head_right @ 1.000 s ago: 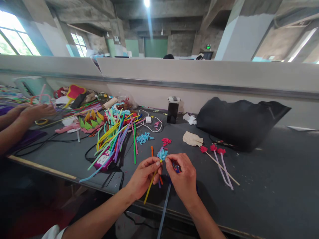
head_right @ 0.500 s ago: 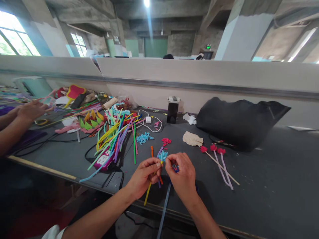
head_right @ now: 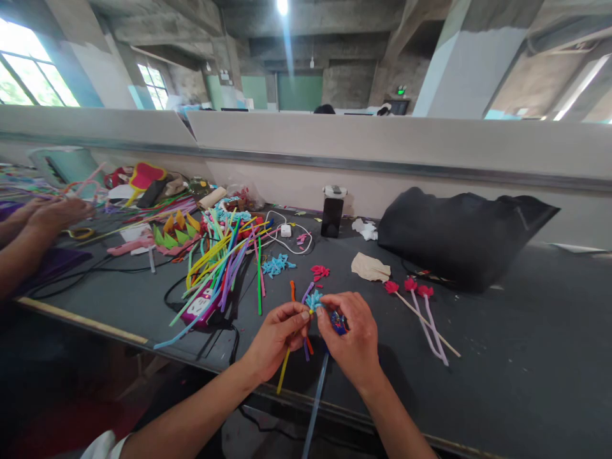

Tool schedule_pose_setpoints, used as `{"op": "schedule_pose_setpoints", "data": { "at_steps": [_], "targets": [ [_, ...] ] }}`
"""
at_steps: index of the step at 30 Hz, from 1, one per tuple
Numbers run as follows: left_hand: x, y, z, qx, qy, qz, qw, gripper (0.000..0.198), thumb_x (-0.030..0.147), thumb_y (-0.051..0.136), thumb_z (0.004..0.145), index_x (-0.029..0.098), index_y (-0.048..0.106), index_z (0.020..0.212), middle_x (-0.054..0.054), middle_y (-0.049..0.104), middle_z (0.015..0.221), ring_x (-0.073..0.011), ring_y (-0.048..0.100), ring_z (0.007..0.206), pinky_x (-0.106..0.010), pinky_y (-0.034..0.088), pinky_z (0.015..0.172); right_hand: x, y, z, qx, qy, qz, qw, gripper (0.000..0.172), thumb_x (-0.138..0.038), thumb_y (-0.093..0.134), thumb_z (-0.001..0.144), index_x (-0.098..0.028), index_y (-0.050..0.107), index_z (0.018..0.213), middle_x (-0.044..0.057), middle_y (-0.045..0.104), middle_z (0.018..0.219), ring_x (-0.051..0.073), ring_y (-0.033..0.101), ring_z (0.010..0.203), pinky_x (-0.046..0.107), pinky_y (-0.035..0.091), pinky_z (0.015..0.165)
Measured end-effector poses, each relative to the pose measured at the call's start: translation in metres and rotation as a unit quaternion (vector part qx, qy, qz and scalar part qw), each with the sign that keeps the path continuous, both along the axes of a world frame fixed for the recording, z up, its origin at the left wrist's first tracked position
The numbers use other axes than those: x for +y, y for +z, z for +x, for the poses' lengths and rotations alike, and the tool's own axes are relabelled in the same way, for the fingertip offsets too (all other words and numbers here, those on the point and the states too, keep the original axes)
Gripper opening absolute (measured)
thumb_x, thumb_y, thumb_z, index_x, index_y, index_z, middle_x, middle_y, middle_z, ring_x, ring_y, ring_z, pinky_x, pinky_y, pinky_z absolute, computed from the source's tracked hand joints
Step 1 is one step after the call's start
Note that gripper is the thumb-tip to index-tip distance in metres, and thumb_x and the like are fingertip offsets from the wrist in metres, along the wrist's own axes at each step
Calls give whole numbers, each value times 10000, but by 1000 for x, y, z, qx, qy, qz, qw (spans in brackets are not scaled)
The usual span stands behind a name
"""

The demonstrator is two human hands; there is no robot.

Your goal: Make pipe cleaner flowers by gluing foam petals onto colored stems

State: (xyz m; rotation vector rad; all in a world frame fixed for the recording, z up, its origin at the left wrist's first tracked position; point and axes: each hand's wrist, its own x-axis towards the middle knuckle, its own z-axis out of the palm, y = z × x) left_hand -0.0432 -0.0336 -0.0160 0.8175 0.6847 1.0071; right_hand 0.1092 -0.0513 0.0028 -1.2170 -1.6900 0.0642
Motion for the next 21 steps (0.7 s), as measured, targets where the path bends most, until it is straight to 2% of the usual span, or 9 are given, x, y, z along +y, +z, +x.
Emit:
{"op": "schedule_pose_setpoints", "data": {
  "at_steps": [7, 21],
  "targets": [
    [-1, -4, -1, 34, -8, 47, 998, 223, 349, 704, 745, 139, 637, 783, 19, 564, 557, -37, 366, 413, -206, 207, 424, 0, 2, -1, 7, 6, 3, 1000, 70, -231, 565, 858, -227, 629, 829, 20, 635, 780, 169, 569, 734, 332, 466, 715],
    [-3, -1, 1, 123, 36, 102, 986, 270, 387, 718, 719, 125, 673, 771, 29, 527, 519, -51, 359, 436, -188, 261, 431, 1, 4, 6, -54, 8, -43, 998, 142, -223, 524, 868, -211, 569, 734, 4, 594, 706, 172, 523, 715, 318, 399, 691]
  ]
}}
